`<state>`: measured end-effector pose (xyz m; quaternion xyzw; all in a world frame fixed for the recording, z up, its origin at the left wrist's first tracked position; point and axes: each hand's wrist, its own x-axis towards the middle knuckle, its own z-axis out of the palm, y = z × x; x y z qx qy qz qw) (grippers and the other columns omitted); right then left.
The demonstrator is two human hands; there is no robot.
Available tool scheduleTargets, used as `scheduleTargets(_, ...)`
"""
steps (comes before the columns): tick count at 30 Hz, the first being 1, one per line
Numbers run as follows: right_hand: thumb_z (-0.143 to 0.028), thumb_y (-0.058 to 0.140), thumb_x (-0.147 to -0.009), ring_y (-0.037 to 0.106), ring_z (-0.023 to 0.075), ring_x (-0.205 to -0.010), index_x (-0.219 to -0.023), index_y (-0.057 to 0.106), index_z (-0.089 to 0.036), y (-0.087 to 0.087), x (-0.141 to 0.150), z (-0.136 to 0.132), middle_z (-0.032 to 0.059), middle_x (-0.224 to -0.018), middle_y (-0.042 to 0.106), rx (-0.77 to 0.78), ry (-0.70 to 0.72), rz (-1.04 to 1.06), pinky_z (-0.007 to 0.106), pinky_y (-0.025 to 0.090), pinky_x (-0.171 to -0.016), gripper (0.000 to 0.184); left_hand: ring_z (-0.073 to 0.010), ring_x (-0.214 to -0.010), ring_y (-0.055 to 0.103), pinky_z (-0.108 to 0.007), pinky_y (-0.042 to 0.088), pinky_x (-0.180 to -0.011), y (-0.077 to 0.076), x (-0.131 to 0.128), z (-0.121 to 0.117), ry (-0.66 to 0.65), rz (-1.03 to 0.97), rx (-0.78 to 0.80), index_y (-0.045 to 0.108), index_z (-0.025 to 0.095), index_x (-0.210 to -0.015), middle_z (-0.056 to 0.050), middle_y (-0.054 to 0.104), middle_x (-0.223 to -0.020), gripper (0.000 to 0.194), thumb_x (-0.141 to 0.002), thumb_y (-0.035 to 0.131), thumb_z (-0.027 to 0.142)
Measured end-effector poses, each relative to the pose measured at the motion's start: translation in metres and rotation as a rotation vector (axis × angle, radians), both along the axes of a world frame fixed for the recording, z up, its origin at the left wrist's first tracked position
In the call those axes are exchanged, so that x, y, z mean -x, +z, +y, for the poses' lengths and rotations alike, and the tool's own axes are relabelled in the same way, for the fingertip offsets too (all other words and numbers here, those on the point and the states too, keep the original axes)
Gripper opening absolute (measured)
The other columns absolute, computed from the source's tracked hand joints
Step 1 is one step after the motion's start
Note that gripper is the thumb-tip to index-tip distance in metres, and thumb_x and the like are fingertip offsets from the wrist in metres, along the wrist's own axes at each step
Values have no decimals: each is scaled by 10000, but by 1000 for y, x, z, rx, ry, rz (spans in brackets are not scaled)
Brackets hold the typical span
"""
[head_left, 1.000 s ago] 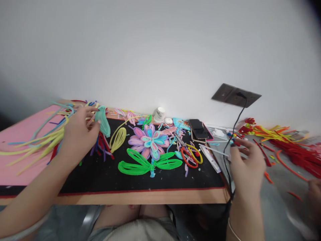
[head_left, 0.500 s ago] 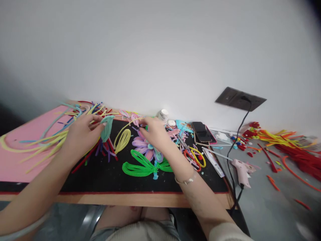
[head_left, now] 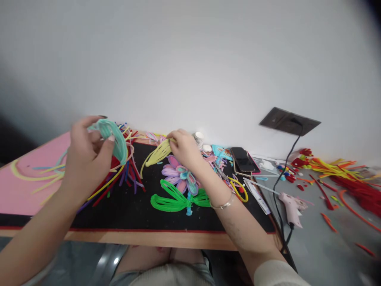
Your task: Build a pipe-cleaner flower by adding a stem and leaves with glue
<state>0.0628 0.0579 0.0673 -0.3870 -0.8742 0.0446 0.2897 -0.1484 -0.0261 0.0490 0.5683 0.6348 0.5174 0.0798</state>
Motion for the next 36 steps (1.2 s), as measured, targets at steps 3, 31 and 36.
scheduleTargets(3, -83, 442, -808, 555, 162, -760, -923, 643, -158, 12, -35, -21, 50, -856, 598, 8, -73, 131, 283, 427, -743, 243, -109, -614, 579, -249, 496, -608, 4, -4, -2, -108, -47, -32, 269, 258, -1327, -26, 634, -964, 514, -853, 465, 268)
scheduleTargets(31, -359, 677, -773, 453, 91, -467, -853, 633, -182, -39, -110, -136, -36, -583, 555, 840, -110, 837, 210, 364, -440, 199, -145, -663, 495, -256, 387, -617, -3, -120, -34, -967, 218, 418, 488, 215, -696, 11, 584, -735, 267, -918, 403, 336)
scheduleTargets(36, -359, 638, -794, 381, 81, -399, -763, 588, -181, -49, -117, -145, -56, -482, 492, 851, -268, 815, 199, 297, -377, 188, -153, -732, 548, -255, 419, -682, -8, -108, -38, -896, 223, 444, 535, 221, -755, 17, 606, -786, 202, -887, 483, 364)
